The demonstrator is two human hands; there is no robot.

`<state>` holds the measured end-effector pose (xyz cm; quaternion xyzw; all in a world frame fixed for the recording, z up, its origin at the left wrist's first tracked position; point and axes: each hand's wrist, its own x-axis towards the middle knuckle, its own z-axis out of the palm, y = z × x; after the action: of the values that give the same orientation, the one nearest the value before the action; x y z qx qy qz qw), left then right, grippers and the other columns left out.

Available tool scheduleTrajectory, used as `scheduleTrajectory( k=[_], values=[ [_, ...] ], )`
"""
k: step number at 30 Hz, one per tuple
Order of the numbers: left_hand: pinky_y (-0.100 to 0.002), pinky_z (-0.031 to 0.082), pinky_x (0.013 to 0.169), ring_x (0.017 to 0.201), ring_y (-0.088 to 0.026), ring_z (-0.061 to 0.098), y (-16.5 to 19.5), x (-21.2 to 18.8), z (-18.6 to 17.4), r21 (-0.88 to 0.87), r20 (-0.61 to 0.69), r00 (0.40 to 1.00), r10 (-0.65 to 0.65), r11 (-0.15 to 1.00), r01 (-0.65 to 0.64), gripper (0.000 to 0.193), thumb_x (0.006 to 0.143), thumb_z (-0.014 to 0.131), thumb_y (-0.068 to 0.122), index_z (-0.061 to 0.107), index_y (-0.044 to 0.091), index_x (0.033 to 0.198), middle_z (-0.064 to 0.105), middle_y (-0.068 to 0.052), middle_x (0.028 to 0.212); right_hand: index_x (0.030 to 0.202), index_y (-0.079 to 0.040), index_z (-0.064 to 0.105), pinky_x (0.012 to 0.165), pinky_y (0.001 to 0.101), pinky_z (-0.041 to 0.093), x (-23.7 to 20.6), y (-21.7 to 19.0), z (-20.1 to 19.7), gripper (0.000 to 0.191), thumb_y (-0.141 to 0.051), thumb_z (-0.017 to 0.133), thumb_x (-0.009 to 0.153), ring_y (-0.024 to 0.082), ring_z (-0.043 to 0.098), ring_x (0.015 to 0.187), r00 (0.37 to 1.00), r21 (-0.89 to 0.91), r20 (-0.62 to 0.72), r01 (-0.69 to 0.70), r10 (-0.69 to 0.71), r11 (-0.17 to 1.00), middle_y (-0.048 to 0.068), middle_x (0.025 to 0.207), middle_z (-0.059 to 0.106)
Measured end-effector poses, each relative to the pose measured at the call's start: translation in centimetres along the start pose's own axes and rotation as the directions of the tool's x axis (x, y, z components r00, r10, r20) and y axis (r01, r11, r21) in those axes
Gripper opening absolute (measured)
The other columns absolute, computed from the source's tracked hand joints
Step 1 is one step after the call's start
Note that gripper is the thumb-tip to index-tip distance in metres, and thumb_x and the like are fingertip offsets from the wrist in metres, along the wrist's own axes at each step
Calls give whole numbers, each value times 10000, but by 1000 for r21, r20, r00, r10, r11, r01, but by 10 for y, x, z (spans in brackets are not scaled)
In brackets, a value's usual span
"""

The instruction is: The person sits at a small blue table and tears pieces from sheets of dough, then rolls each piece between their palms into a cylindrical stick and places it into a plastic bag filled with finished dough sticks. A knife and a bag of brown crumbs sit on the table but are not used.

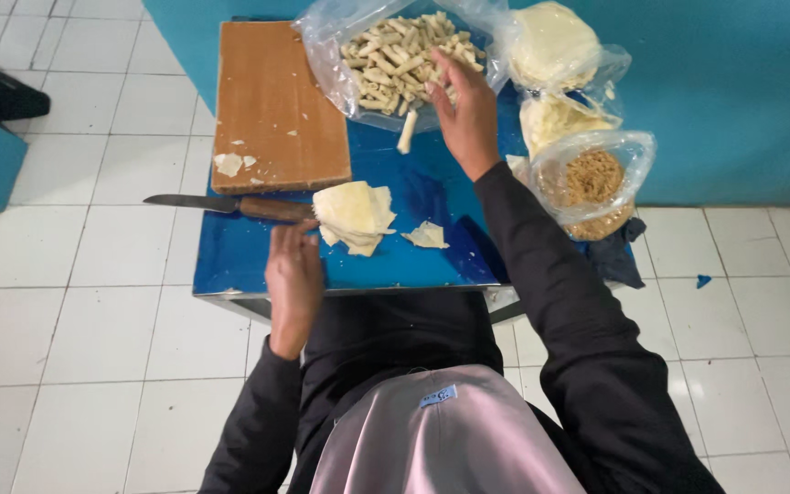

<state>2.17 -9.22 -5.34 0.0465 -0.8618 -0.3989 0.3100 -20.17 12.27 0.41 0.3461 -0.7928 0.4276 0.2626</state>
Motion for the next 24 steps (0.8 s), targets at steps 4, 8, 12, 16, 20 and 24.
scheduleTrajectory(
  k=[4, 8, 12, 16, 20, 24],
  values=[
    [-451, 509, 802, 935, -387, 629, -3, 1, 14, -22, -9, 1000, 13, 1000, -13, 228, 1020, 542, 36, 673, 1, 1203, 607, -202, 1053, 1083, -47, 664, 907, 403, 532, -34, -80, 22, 195, -173, 731, 949, 324, 687, 1059, 955, 84, 257, 132, -149, 988, 123, 1084, 705],
    [-442, 520, 803, 935, -403, 647, -4, 5, 22, -95, -39, 999, 12, 995, -15, 197, 1032, 549, 44, 662, -16, 1182, 637, -211, 1051, 1079, -27, 652, 780, 437, 518, -66, -111, 42, 379, -197, 804, 776, 354, 632, 911, 932, -165, 333, 210, -146, 964, 127, 996, 607],
    [-358, 551, 730, 850, -276, 695, -3, 12, 34, -259, -33, 994, -108, 961, 96, 143, 1021, 614, 75, 630, -16, 1130, 704, -167, 1002, 1037, -83, 704, 715, 358, 537, -63, -83, 36, 215, -193, 789, 874, 243, 690, 834, 905, -56, 414, -86, 101, 995, 64, 941, 683],
    [-278, 544, 658, 776, -130, 677, -1, 22, 45, -495, 119, 956, -267, 819, 291, 287, 954, 703, 59, 531, -21, 1170, 708, -117, 915, 1043, -56, 734, 657, 278, 521, -61, -55, 27, 146, -175, 737, 959, 101, 642, 741, 839, 70, 455, -367, 298, 928, 54, 844, 728],
    [-262, 536, 616, 754, -125, 672, -4, 37, 50, -545, 206, 937, -282, 762, 350, 506, 861, 746, -18, 420, -16, 1248, 682, -104, 901, 1058, -24, 704, 669, 241, 484, -63, -51, 24, 158, -180, 692, 1036, 23, 546, 770, 794, 208, 456, -535, 402, 819, 62, 871, 694],
    [-248, 540, 698, 846, -119, 640, -6, 37, 55, -714, 200, 956, -215, 636, 292, 515, 885, 734, -60, 408, -2, 1279, 673, -102, 995, 1090, -28, 684, 674, 241, 526, -69, -72, 28, 210, -167, 734, 941, 57, 632, 767, 890, 174, 352, -366, 289, 914, 55, 920, 727]
  ],
)
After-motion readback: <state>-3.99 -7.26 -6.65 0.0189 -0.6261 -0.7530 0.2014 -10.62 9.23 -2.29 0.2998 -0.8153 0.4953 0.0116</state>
